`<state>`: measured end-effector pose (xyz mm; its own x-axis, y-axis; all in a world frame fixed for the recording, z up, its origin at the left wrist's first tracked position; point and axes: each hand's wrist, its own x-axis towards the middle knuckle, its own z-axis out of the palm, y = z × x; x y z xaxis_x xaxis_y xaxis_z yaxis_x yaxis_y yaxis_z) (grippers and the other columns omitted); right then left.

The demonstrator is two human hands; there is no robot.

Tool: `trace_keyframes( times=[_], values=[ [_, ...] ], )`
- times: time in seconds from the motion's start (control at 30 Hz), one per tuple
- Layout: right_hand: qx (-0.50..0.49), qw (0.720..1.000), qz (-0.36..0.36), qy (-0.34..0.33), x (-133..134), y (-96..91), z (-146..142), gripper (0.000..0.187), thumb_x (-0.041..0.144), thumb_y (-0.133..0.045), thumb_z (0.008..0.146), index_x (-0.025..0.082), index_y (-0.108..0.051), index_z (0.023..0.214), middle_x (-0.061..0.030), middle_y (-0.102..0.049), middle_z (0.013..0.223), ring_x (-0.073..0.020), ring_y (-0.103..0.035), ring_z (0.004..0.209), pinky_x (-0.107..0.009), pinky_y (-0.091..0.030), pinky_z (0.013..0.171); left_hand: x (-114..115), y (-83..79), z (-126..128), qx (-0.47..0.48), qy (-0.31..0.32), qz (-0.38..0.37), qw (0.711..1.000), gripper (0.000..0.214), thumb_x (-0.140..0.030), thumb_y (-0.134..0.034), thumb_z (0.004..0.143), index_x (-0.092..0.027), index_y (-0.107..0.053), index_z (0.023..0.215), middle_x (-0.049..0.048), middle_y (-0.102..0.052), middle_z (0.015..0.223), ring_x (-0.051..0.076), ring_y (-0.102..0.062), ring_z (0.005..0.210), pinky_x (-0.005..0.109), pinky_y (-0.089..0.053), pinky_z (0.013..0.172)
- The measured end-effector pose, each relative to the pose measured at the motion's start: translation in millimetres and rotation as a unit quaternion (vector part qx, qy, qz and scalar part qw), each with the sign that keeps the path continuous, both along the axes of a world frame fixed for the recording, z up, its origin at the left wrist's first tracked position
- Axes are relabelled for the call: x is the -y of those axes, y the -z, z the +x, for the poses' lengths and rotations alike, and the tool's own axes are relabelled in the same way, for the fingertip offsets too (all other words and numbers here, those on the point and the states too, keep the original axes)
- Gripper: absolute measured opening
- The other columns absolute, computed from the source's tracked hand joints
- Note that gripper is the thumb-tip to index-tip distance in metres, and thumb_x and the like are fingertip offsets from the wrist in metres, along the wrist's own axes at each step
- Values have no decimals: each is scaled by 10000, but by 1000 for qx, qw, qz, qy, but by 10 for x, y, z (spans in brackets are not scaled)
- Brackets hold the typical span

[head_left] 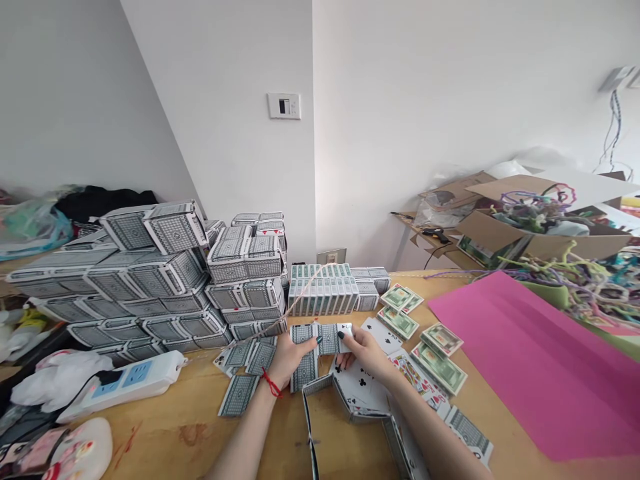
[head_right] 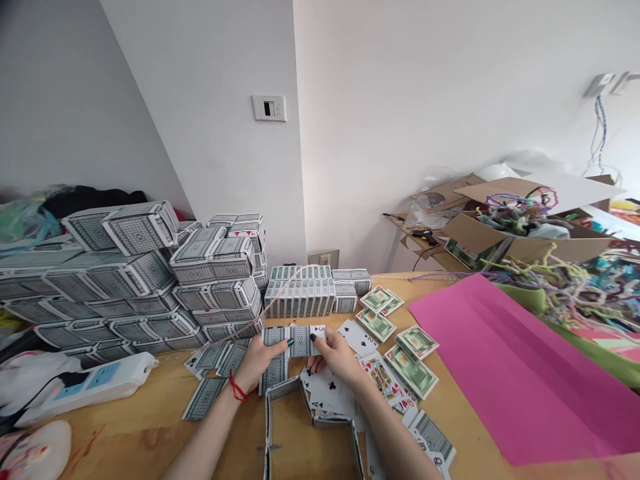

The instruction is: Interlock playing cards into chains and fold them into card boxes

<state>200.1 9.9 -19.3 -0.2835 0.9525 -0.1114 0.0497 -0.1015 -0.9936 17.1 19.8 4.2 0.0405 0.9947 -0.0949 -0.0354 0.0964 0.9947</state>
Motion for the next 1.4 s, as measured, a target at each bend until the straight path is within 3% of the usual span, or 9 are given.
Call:
trace_keyframes(
  times=[0.2,0.47,0.87,1.23,1.4],
  values=[
    [12,999,1,31,29,-21,-21,454,610,-550,684,183,-437,791,9,-640,501,-142,-587,397,-237,-453,416,-8,21,14,2,11,4,1000,349,-268,-729,553,-147,-651,871,86,-708,908,261,-642,868,354,-485,790],
    [33,998,24,50,40,-19,-28,417,580,-543,708,186,-426,777,20,-623,468,-136,-568,371,-233,-441,395,11,11,2,-12,27,6,1000,352,-267,-719,586,-153,-644,911,83,-704,906,255,-642,859,339,-490,761],
    [42,997,62,31,70,34,-55,365,569,-452,779,218,-351,774,49,-591,461,-120,-547,375,-216,-407,399,9,4,4,-11,16,16,1000,306,-247,-704,572,-164,-649,861,75,-704,905,258,-636,871,343,-484,786],
    [21,998,52,3,112,5,-94,343,570,-387,814,234,-325,786,74,-561,477,-107,-510,378,-216,-387,416,-9,67,4,14,28,26,999,368,-238,-693,594,-159,-632,949,83,-690,988,253,-633,906,348,-484,803],
    [19,999,48,-3,110,13,-103,341,570,-366,823,236,-309,789,77,-556,481,-107,-503,377,-217,-382,412,11,14,-3,5,30,20,999,377,-245,-696,592,-148,-627,950,88,-692,985,254,-632,916,343,-486,798]
  ],
)
